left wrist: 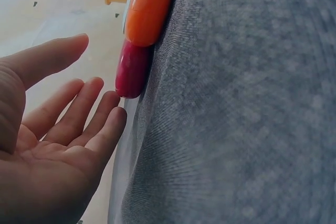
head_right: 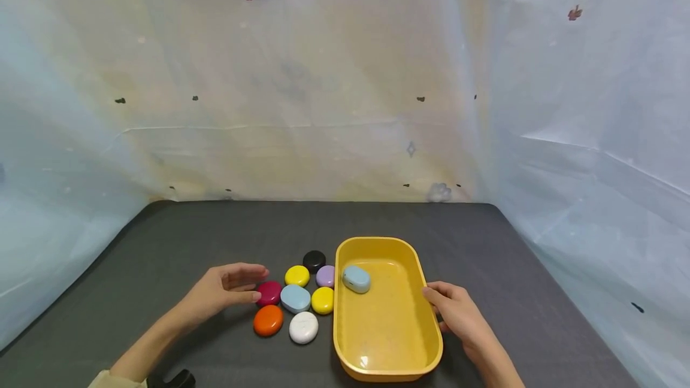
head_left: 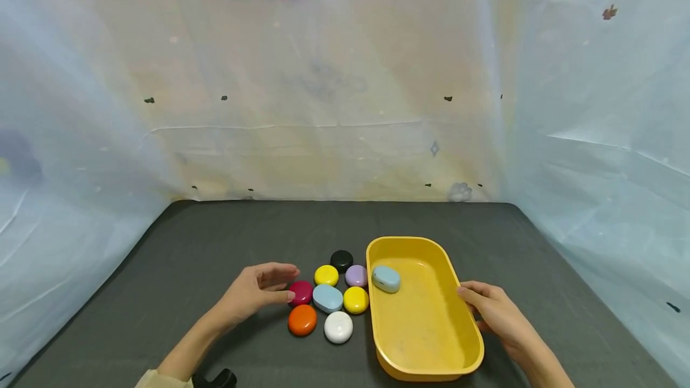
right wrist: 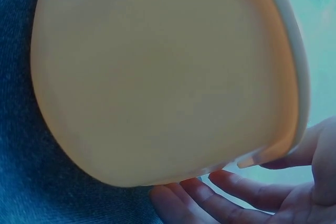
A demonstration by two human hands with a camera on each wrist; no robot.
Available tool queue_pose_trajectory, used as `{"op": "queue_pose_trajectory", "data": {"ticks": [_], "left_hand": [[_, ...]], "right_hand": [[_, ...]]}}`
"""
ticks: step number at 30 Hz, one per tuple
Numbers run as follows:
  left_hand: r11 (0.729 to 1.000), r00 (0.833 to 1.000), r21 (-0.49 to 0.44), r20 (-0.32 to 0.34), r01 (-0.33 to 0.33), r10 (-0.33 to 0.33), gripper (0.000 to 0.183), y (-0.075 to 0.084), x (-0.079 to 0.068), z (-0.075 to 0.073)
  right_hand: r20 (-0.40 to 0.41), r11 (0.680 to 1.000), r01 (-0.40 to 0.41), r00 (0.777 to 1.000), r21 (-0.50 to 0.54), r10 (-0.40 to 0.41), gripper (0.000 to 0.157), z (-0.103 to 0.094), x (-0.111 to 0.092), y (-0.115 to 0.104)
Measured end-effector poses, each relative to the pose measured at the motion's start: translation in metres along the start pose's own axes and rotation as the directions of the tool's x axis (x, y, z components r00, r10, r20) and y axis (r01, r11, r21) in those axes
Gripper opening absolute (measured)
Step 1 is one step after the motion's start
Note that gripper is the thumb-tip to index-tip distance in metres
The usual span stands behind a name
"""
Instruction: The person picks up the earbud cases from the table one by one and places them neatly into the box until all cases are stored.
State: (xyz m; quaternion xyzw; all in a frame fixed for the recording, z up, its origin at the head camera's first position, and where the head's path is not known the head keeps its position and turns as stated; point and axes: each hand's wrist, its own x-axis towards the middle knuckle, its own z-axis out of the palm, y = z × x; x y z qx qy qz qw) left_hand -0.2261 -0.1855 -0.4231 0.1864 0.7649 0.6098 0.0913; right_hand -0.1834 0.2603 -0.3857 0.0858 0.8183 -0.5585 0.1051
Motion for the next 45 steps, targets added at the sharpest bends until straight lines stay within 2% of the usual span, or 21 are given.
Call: {"op": "queue_pose_trajectory", "data": {"ticks": [13, 21, 30, 38, 45], "left_hand": [[0.998, 0.998, -0.041, 0.039, 0.048, -0.046, 0.057, -0.002, 0.0, 0.003], [0.997, 0.996, 0.011, 0.032, 0.081, -0.081, 0.057, -0.003, 0.007, 0.003], [0.994, 0.995, 0.071, 0.058, 0.08, -0.084, 0.06, 0.0, 0.015, 0.002], [0.99, 0.99, 0.123, 0.109, 0.075, -0.088, 0.064, 0.003, 0.017, 0.001], [0.977, 0.99, 0.196, 0.099, 0.081, -0.102, 0.062, 0.003, 0.019, 0.003]], "right_hand": [[0.004, 1.0, -0.011, 1.0, -0.008, 0.011, 0.041, -0.001, 0.002, 0.001], [0.003, 1.0, -0.015, 1.0, 0.005, 0.015, 0.043, 0.0, 0.003, 0.001], [0.004, 1.0, -0.005, 1.0, -0.001, 0.005, 0.041, 0.0, 0.001, 0.001], [0.014, 1.0, 0.011, 1.0, -0.002, -0.011, 0.041, -0.001, 0.001, 0.0], [0.029, 1.0, 0.021, 0.999, 0.007, -0.021, 0.043, -0.001, 0.002, 0.001]]}}
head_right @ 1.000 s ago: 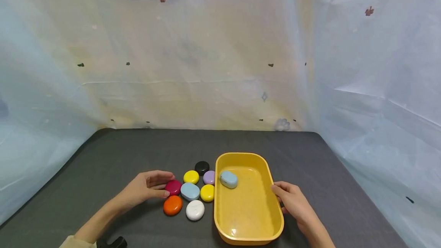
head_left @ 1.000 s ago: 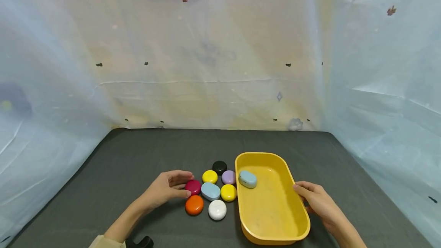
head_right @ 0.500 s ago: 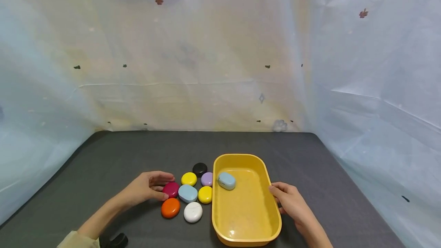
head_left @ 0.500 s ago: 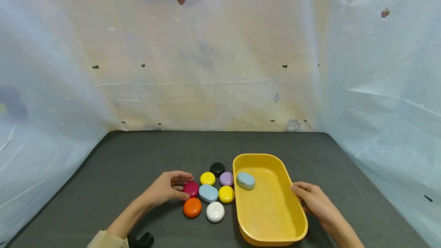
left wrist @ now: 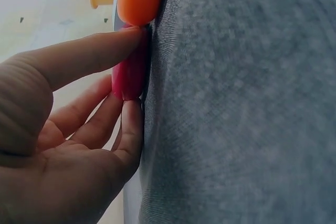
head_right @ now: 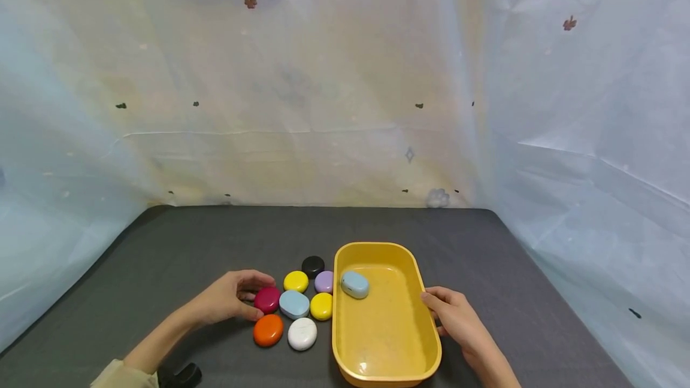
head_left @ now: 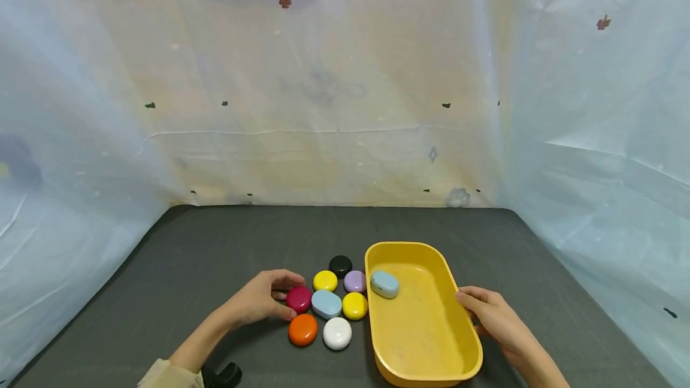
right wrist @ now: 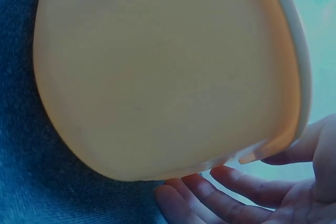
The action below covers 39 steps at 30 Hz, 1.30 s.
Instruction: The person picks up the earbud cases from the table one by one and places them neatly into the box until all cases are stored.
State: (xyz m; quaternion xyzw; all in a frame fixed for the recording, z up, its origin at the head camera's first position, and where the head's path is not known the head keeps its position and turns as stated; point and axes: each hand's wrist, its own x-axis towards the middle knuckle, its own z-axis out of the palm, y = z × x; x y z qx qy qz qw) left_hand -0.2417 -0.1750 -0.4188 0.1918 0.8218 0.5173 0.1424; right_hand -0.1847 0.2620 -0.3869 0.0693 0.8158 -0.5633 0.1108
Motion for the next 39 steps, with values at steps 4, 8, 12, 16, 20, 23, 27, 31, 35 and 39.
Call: {"op": "queue_pose_trajectory", "data": {"ticks": [4, 8, 12, 16, 20, 23, 27, 31, 35, 39], "left_hand": [[0.999, 1.0, 0.03, -0.006, 0.018, -0.018, 0.062, 0.0001, 0.002, 0.0009], [0.999, 1.0, 0.051, -0.008, 0.018, -0.018, 0.062, 0.0001, 0.0036, 0.0014], [0.998, 1.0, 0.057, -0.001, 0.015, -0.015, 0.063, 0.0008, 0.0042, 0.0009], [0.998, 1.0, 0.063, 0.011, 0.01, -0.011, 0.063, 0.001, 0.0039, 0.0006], [0.997, 1.0, 0.076, 0.014, 0.008, -0.009, 0.061, 0.0003, 0.0036, 0.0008], [0.996, 1.0, 0.083, 0.014, 0.014, -0.015, 0.061, 0.0001, 0.0039, 0.0007], [0.996, 1.0, 0.085, 0.008, 0.02, -0.02, 0.061, 0.0011, 0.0035, 0.0001], [0.997, 1.0, 0.075, -0.004, 0.013, -0.013, 0.062, 0.0031, 0.0028, -0.0021], [0.999, 1.0, 0.054, -0.021, 0.005, -0.003, 0.062, 0.0052, 0.0017, -0.0045], [0.999, 0.999, 0.033, -0.048, -0.01, 0.012, 0.063, 0.0088, -0.0004, -0.0064]], "right_hand": [[0.003, 1.0, 0.004, 1.0, 0.007, -0.004, 0.043, 0.0, -0.0003, 0.0015], [0.004, 1.0, 0.01, 1.0, 0.002, -0.01, 0.044, -0.0001, 0.0, 0.0022], [0.0, 1.0, 0.01, 1.0, 0.002, -0.01, 0.043, 0.0001, 0.0002, 0.002], [0.002, 1.0, 0.01, 1.0, -0.005, -0.01, 0.043, 0.0, -0.0005, 0.0027], [0.012, 1.0, 0.017, 1.0, -0.008, -0.017, 0.043, -0.0003, -0.0016, 0.0031], [0.019, 1.0, 0.024, 1.0, -0.006, -0.024, 0.044, -0.0011, -0.0017, 0.0028], [0.013, 1.0, 0.019, 1.0, -0.008, -0.019, 0.043, -0.0013, -0.0019, 0.0022], [0.0, 1.0, 0.014, 1.0, -0.012, -0.014, 0.042, -0.0005, -0.0022, 0.0016], [0.003, 1.0, 0.021, 1.0, -0.017, -0.021, 0.043, -0.0006, -0.0015, 0.002], [0.02, 1.0, 0.03, 0.999, -0.009, -0.03, 0.044, -0.0012, -0.0011, 0.0027]]}}
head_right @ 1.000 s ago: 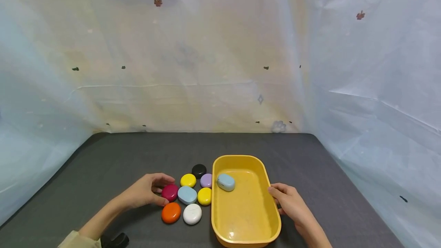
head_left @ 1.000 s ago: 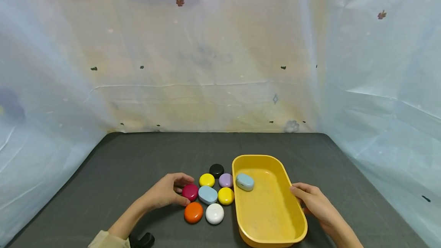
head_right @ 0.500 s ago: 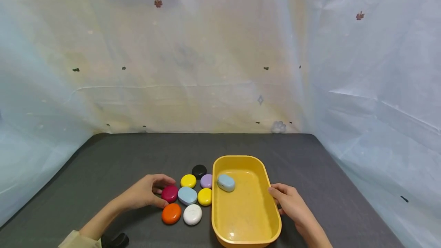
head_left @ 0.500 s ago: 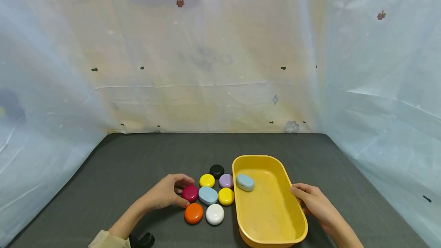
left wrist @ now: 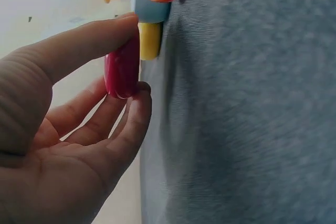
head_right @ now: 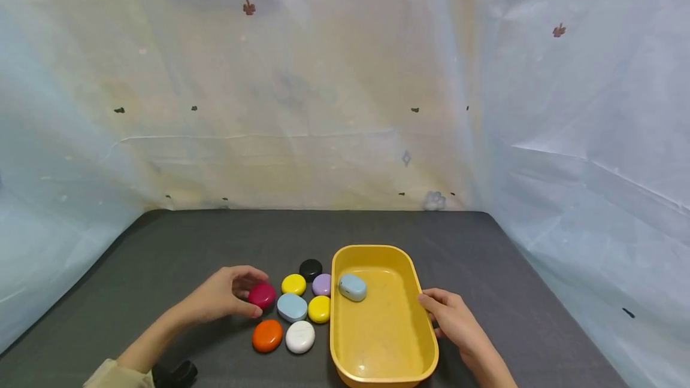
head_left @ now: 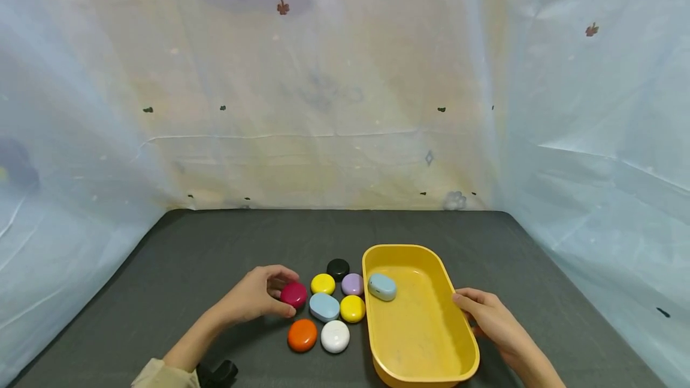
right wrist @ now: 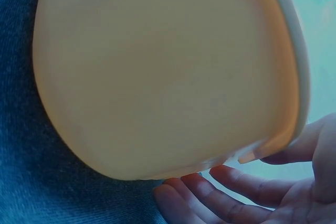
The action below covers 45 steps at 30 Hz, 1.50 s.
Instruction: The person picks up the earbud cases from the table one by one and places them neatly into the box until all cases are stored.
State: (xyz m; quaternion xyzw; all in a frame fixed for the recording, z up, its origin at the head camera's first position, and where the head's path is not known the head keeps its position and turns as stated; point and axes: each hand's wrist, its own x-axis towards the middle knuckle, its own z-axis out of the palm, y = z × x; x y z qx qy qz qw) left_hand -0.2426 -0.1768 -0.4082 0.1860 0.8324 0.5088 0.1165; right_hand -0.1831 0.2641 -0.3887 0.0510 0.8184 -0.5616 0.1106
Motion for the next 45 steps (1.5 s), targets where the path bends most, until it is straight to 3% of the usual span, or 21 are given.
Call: {"op": "queue_pose_trajectory", "data": {"ticks": [6, 12, 17, 28, 45], "left_hand": [[1.0, 0.998, -0.002, -0.06, -0.013, 0.012, 0.063, 0.009, -0.003, -0.002], [1.0, 0.994, 0.007, -0.105, -0.029, 0.03, 0.061, 0.018, -0.005, -0.002], [0.999, 0.991, 0.002, -0.13, -0.039, 0.039, 0.058, 0.021, -0.008, -0.005], [0.998, 0.989, 0.003, -0.136, -0.062, 0.062, 0.058, 0.024, -0.009, -0.007], [0.997, 0.986, -0.014, -0.148, -0.074, 0.071, 0.058, 0.027, -0.011, -0.008]], "right_hand": [[0.015, 1.0, 0.002, 1.0, 0.018, -0.002, 0.044, 0.0, -0.001, 0.0], [-0.027, 1.0, -0.016, 0.999, 0.008, 0.017, 0.042, 0.001, -0.001, 0.0], [-0.004, 1.0, -0.007, 1.0, 0.027, 0.007, 0.045, 0.002, -0.001, 0.0], [-0.033, 0.999, -0.03, 0.999, 0.032, 0.031, 0.043, 0.002, 0.0, 0.0], [0.037, 0.998, -0.027, 0.999, 0.057, 0.024, 0.05, -0.002, 0.0, 0.0]]}}
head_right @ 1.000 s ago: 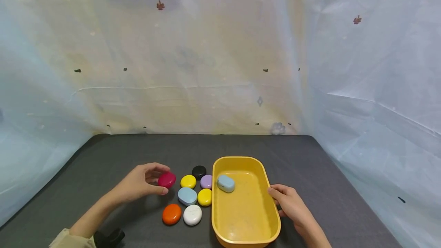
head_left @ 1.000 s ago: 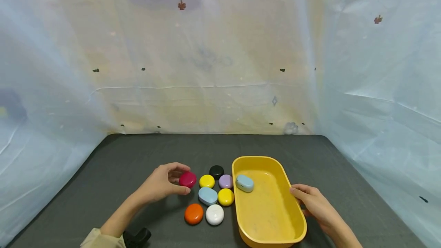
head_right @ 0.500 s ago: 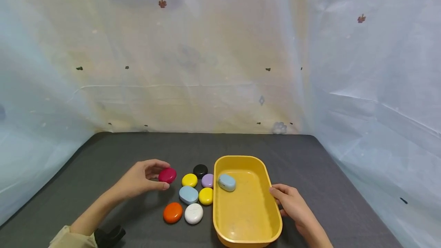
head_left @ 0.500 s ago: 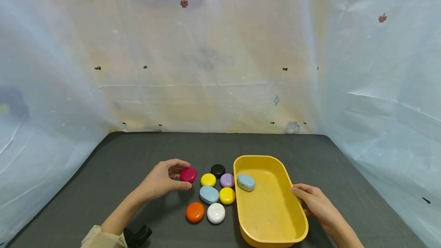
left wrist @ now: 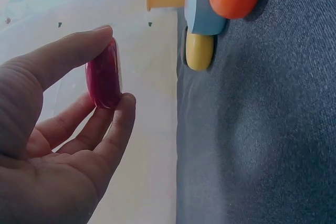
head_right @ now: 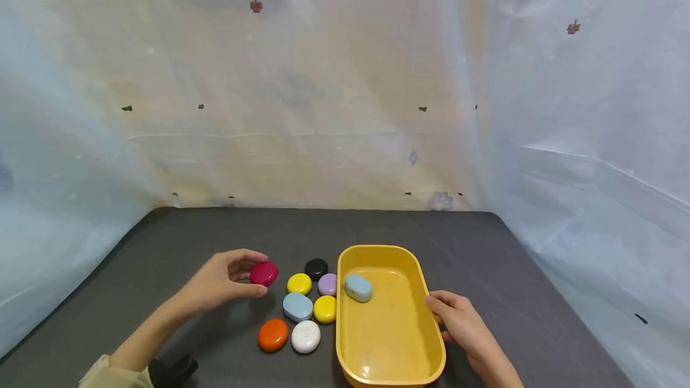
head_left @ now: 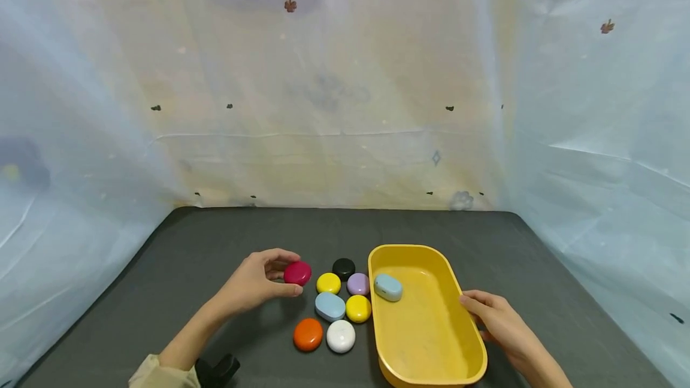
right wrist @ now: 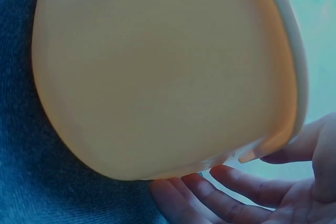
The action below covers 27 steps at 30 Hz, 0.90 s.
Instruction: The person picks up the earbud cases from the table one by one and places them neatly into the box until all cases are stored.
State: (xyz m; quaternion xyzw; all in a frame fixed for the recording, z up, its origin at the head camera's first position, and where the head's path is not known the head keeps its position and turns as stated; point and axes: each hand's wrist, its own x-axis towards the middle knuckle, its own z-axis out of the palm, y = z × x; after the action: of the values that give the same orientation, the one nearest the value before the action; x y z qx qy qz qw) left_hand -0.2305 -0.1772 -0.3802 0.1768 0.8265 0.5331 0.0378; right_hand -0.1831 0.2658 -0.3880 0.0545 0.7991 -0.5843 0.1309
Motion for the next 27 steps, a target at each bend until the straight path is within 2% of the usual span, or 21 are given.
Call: {"op": "queue_pose_trajectory", "data": {"ticks": [4, 8, 14, 20, 27], "left_hand": [[1.0, 1.0, -0.012, 0.0, 0.001, -0.001, 0.058, 0.004, -0.003, 0.003], [0.999, 0.999, -0.034, 0.018, -0.031, 0.032, 0.057, 0.009, -0.002, 0.01], [0.996, 0.995, -0.022, 0.044, -0.085, 0.086, 0.052, 0.017, 0.003, 0.034], [0.987, 0.987, -0.049, 0.047, -0.153, 0.155, 0.051, 0.034, 0.015, 0.056], [0.981, 0.982, -0.085, 0.059, -0.174, 0.179, 0.054, 0.053, 0.031, 0.079]], "right_hand": [[0.001, 1.0, -0.001, 1.0, -0.006, 0.001, 0.049, 0.001, 0.0, -0.001], [-0.02, 1.0, -0.011, 1.0, -0.012, 0.01, 0.048, 0.001, -0.001, -0.003], [-0.035, 1.0, -0.027, 0.999, -0.008, 0.027, 0.048, 0.001, -0.003, -0.005], [-0.061, 0.999, -0.031, 0.998, -0.02, 0.03, 0.046, 0.001, -0.001, -0.005], [-0.053, 0.999, -0.022, 0.998, -0.026, 0.02, 0.045, 0.002, -0.001, -0.004]]}}
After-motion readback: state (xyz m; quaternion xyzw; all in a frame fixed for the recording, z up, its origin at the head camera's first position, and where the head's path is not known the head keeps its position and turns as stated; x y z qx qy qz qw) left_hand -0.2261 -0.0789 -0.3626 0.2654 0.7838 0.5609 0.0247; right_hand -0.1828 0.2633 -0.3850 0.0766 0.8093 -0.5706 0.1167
